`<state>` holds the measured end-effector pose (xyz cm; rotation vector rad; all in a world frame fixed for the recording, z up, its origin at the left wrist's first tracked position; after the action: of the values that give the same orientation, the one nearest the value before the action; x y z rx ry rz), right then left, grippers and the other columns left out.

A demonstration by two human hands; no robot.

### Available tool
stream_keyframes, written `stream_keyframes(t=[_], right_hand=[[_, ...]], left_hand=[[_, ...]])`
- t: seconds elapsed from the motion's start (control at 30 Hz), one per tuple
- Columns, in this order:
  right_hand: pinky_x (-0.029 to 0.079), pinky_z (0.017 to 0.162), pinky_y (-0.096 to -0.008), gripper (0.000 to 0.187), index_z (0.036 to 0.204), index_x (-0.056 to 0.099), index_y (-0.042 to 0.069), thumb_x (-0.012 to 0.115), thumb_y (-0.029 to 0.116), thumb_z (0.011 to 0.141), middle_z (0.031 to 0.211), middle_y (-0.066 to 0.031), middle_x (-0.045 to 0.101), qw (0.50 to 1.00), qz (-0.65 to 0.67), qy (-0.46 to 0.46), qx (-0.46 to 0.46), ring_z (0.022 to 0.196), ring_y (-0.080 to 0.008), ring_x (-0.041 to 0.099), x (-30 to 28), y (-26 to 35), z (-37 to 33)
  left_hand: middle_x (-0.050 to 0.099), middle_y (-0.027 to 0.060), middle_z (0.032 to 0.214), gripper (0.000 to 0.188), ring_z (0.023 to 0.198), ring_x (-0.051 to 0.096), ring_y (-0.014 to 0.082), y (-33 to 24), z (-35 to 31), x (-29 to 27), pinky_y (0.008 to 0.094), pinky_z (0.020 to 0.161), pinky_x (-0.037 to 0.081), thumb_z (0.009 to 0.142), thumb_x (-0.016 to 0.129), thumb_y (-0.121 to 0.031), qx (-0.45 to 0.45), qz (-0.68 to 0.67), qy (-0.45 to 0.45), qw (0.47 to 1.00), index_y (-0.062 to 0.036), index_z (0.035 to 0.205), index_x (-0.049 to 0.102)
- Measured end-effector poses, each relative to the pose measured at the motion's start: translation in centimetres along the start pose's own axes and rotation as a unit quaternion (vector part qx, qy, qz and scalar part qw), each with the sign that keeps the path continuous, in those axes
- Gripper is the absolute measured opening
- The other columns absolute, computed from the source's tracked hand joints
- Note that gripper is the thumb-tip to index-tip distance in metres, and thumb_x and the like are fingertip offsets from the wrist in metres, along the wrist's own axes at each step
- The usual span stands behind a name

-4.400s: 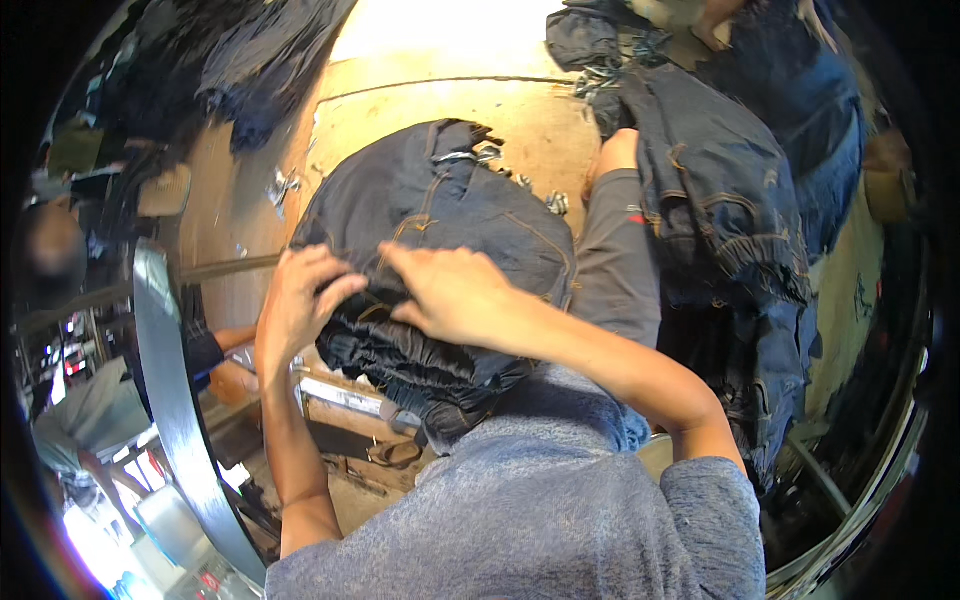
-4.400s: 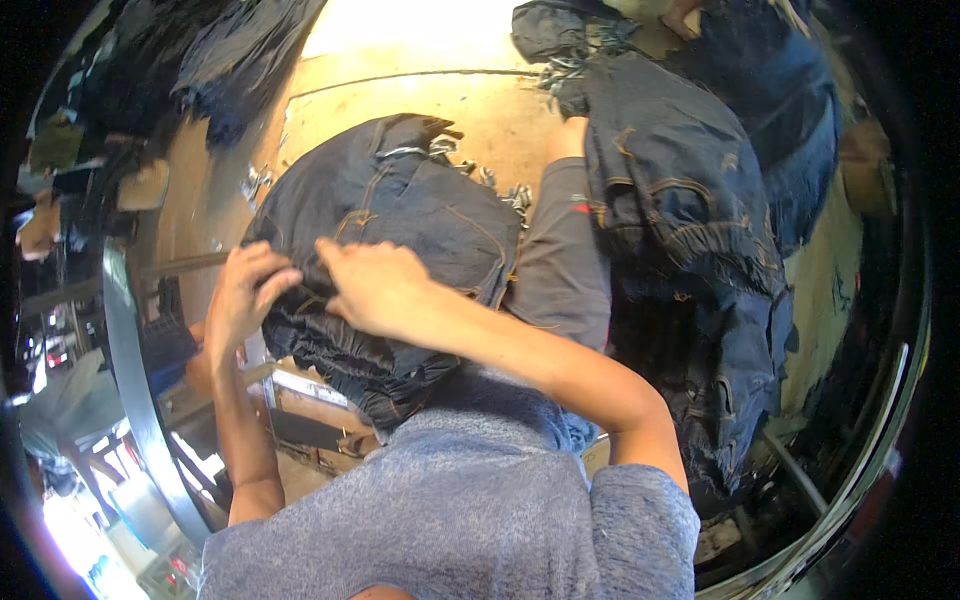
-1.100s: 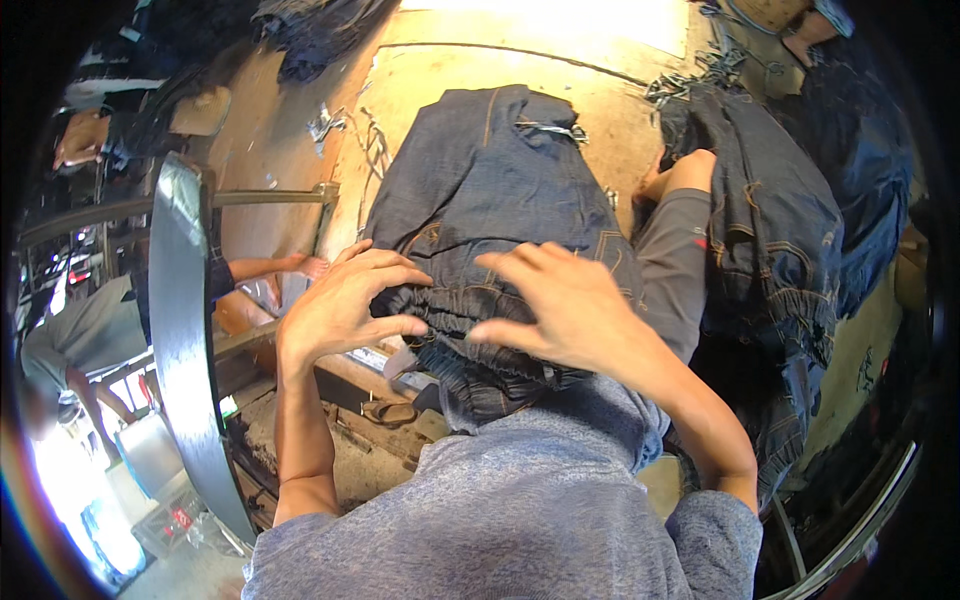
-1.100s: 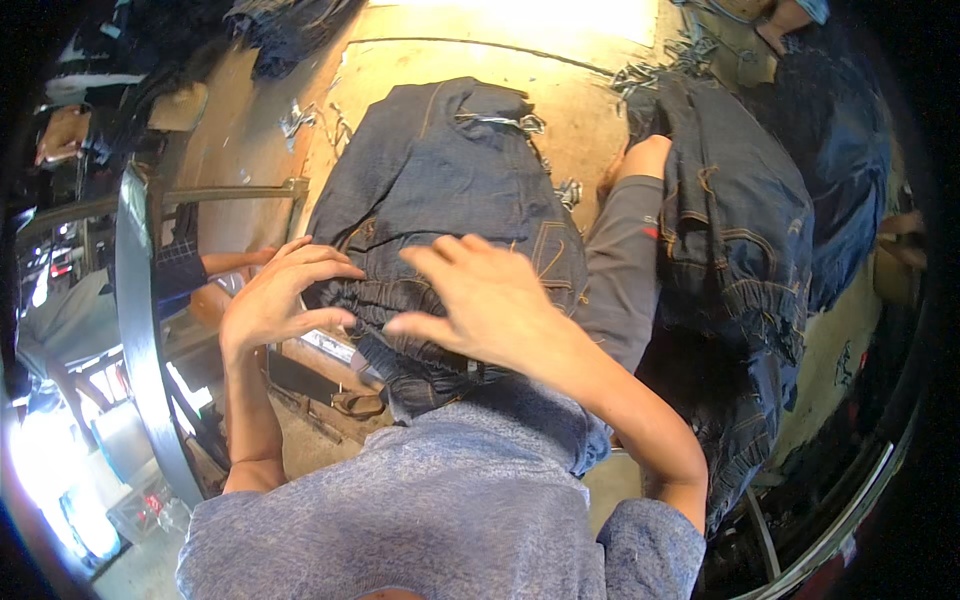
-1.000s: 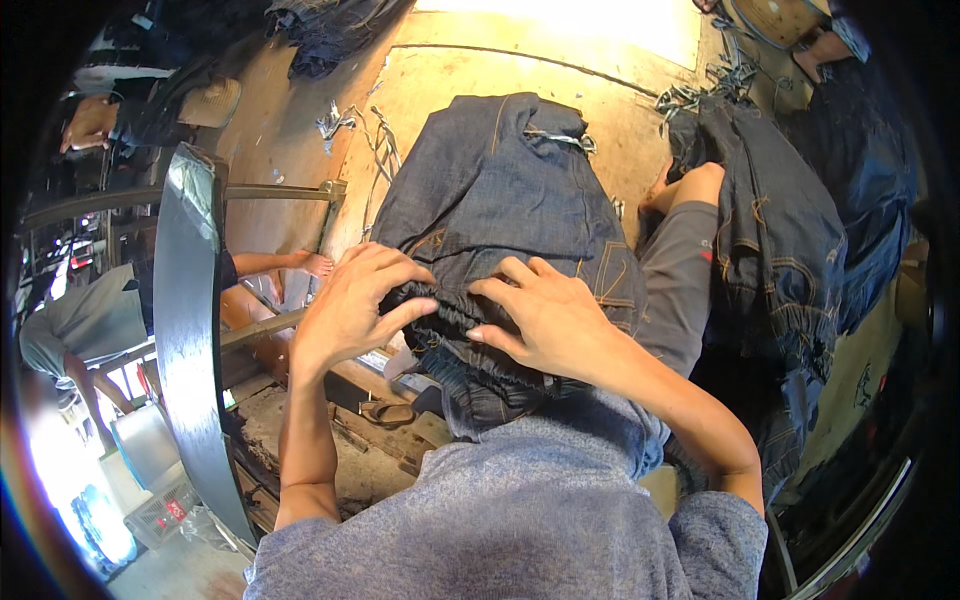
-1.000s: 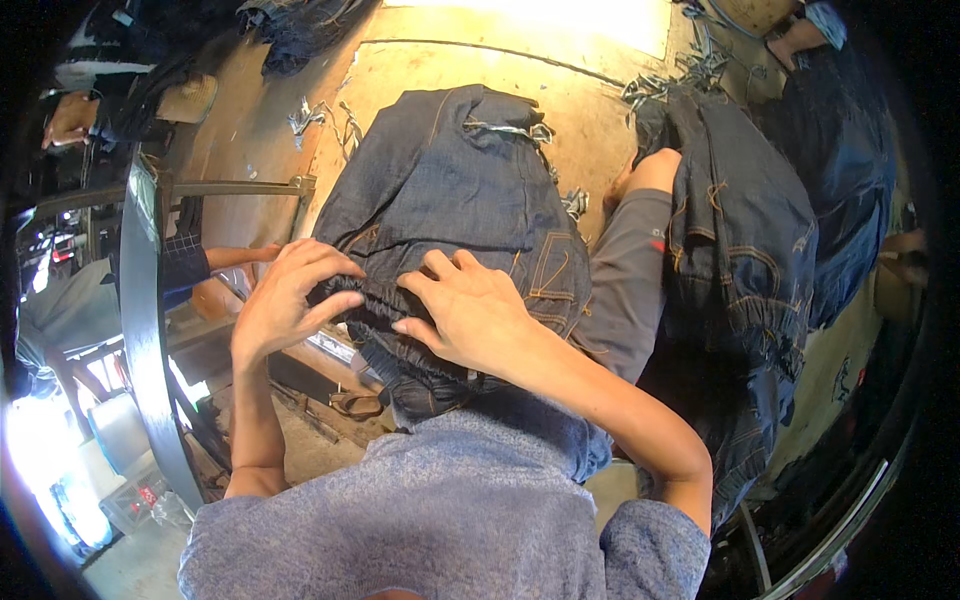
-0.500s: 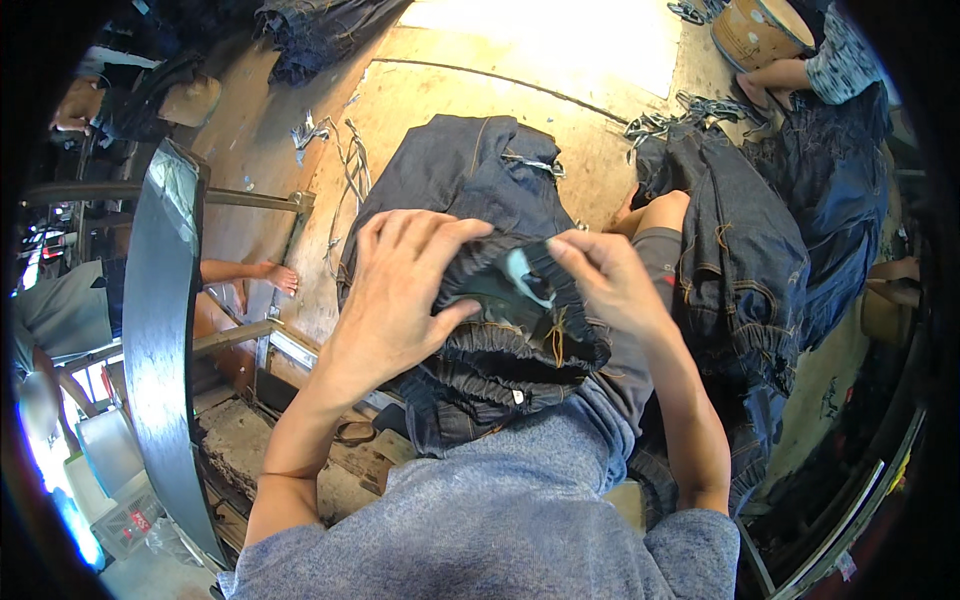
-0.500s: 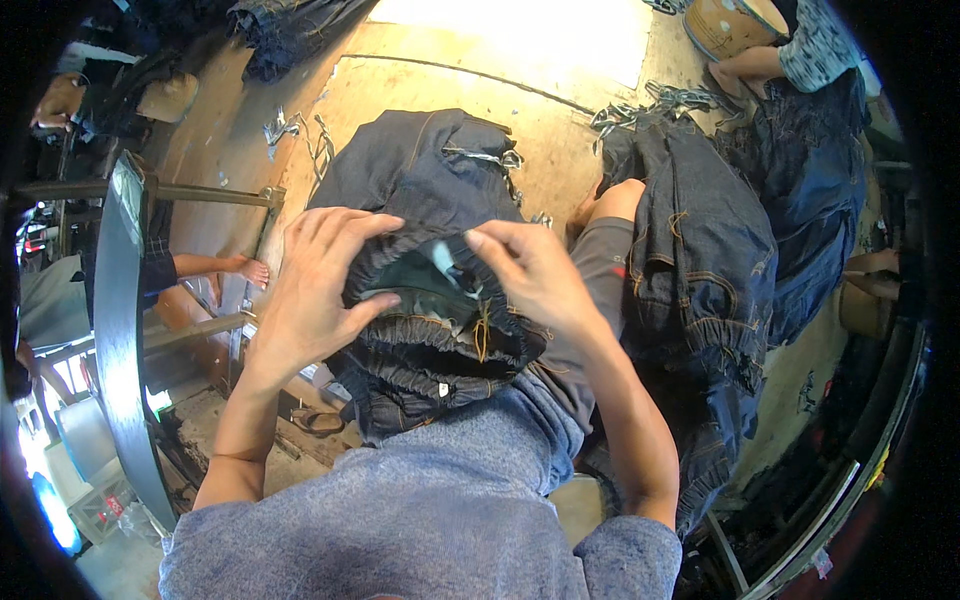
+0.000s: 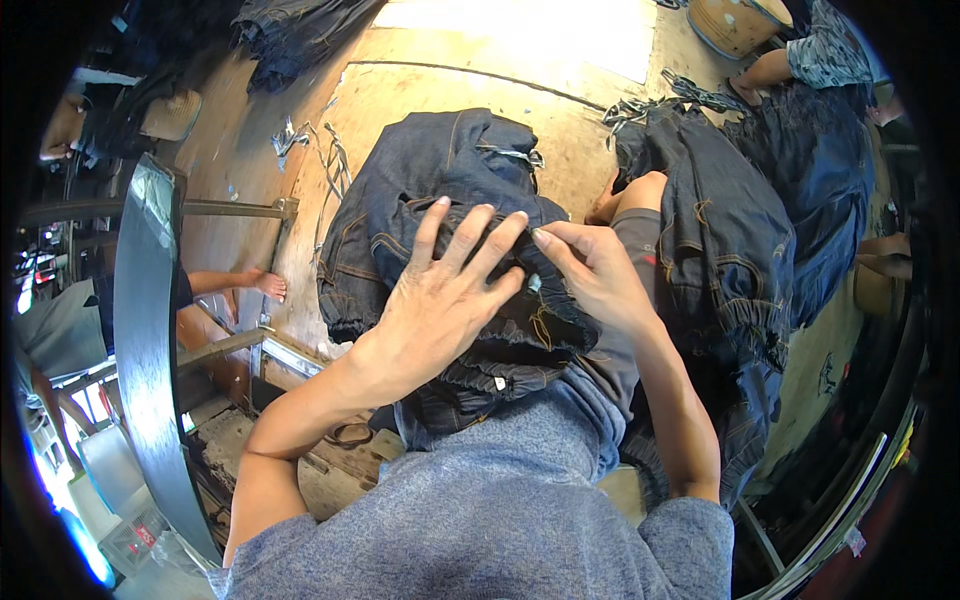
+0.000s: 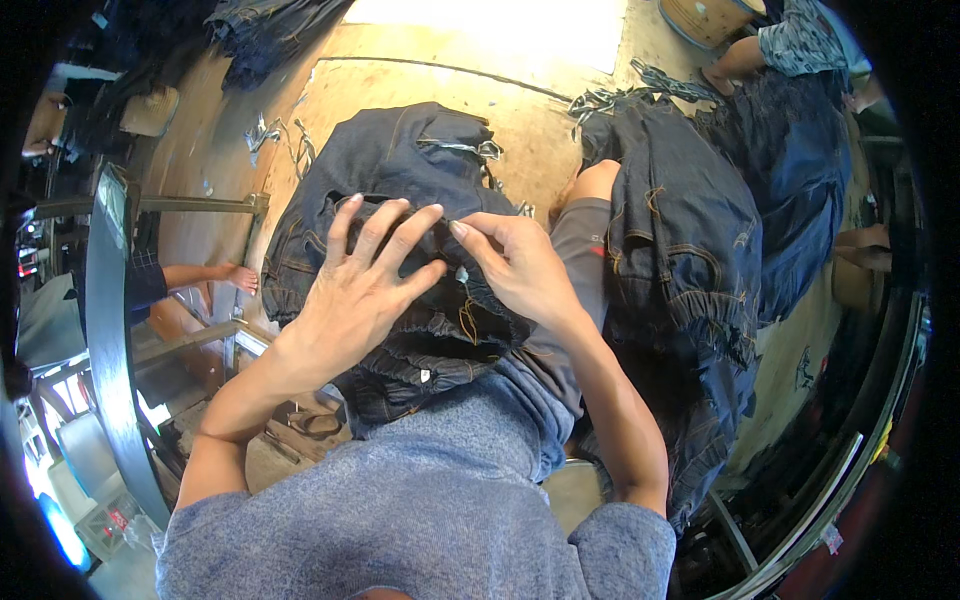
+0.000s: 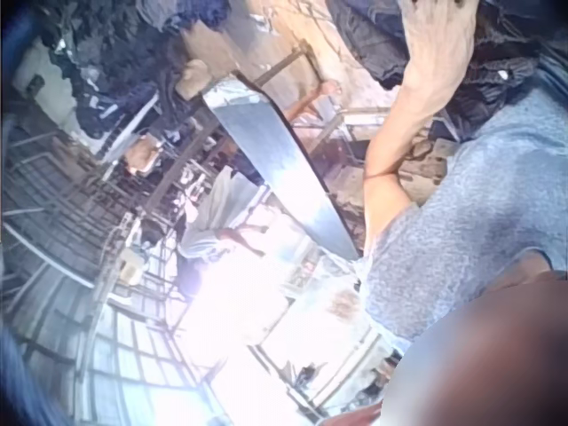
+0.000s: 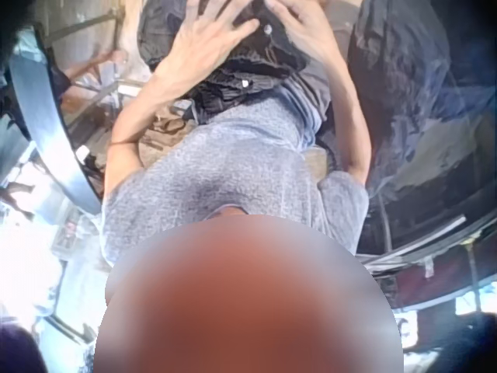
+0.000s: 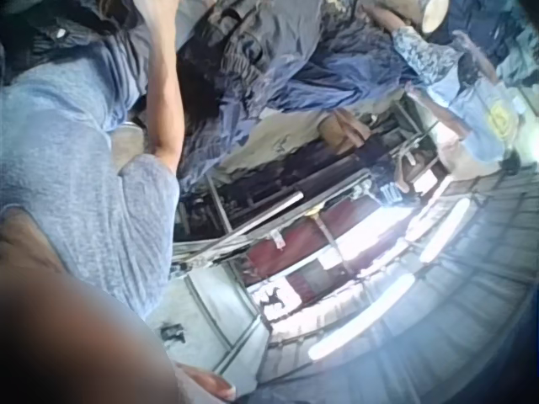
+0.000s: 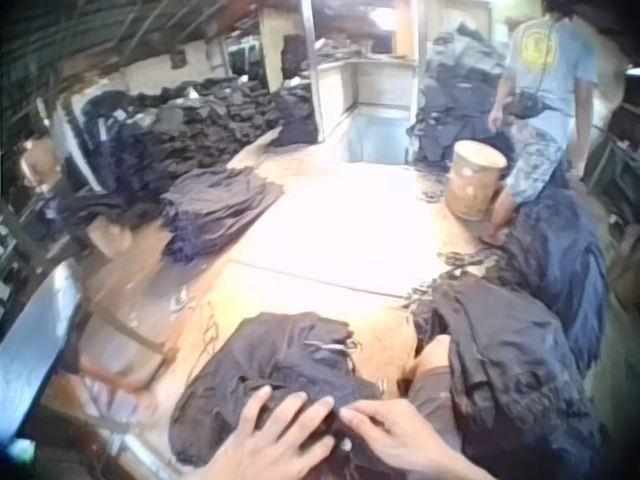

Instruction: The person sits on the floor and repeatedly picks up dark denim jeans, turns them inside out, and trims loose threads and excess fabric from the hem using a small red utility knife. The person folds the hem back and forth, inspects the edges, and places the finished jeans aside.

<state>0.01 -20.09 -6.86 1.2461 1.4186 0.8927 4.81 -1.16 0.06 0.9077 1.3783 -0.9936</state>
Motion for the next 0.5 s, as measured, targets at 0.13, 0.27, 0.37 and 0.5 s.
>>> stream_keyframes(t=[0.13,0.27,0.37,0.5], right_hand=[[0.042,0.061,-0.0374,0.032,0.107,0.074,-0.002,0.064,0.028,0.114,0.068,-0.0130,0.050,1.000,-0.009,-0.001,0.004,0.064,-0.0127,0.046,0.34,-0.41,0.04],[0.041,0.060,-0.0392,0.033,0.105,0.073,-0.002,0.064,0.028,0.114,0.066,-0.0134,0.048,1.000,-0.024,-0.001,-0.015,0.062,-0.0141,0.045,0.66,-0.17,0.37],[0.040,0.059,-0.0403,0.033,0.105,0.074,-0.002,0.064,0.028,0.114,0.065,-0.0139,0.047,0.999,-0.029,-0.005,-0.029,0.060,-0.0152,0.044,0.63,-0.08,0.64],[0.042,0.061,-0.0433,0.033,0.101,0.073,-0.003,0.064,0.027,0.113,0.065,-0.0179,0.051,0.997,-0.049,-0.016,-0.050,0.057,-0.0236,0.048,0.98,0.09,0.80]], left_hand=[[0.042,0.0108,0.172,0.032,0.158,0.037,0.0324,0.55,-0.38,0.17,0.0616,0.136,0.010,0.090,0.070,-0.017,-0.012,-0.011,0.017,1.000,-0.0201,0.122,0.078],[0.041,0.0104,0.173,0.033,0.159,0.035,0.0317,0.64,-0.53,0.00,0.0601,0.136,0.011,0.089,0.071,-0.016,-0.021,-0.002,0.024,0.999,-0.0206,0.121,0.080],[0.041,0.0111,0.174,0.032,0.160,0.035,0.0321,0.77,-0.65,-0.15,0.0595,0.136,0.012,0.089,0.071,-0.013,-0.029,-0.011,0.031,0.999,-0.0192,0.118,0.082],[0.040,0.0112,0.175,0.031,0.160,0.036,0.0326,1.08,-0.49,-0.58,0.0599,0.135,0.012,0.089,0.073,-0.011,-0.042,-0.012,0.034,0.998,-0.0184,0.118,0.082]])
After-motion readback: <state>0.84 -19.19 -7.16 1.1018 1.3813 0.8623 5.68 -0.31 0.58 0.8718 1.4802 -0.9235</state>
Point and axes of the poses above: each hand's wrist, its own z-axis towards the middle knuckle, its own x-axis out of the palm, y = z × x, the point moved 4 cm from there along z, towards the middle knuckle
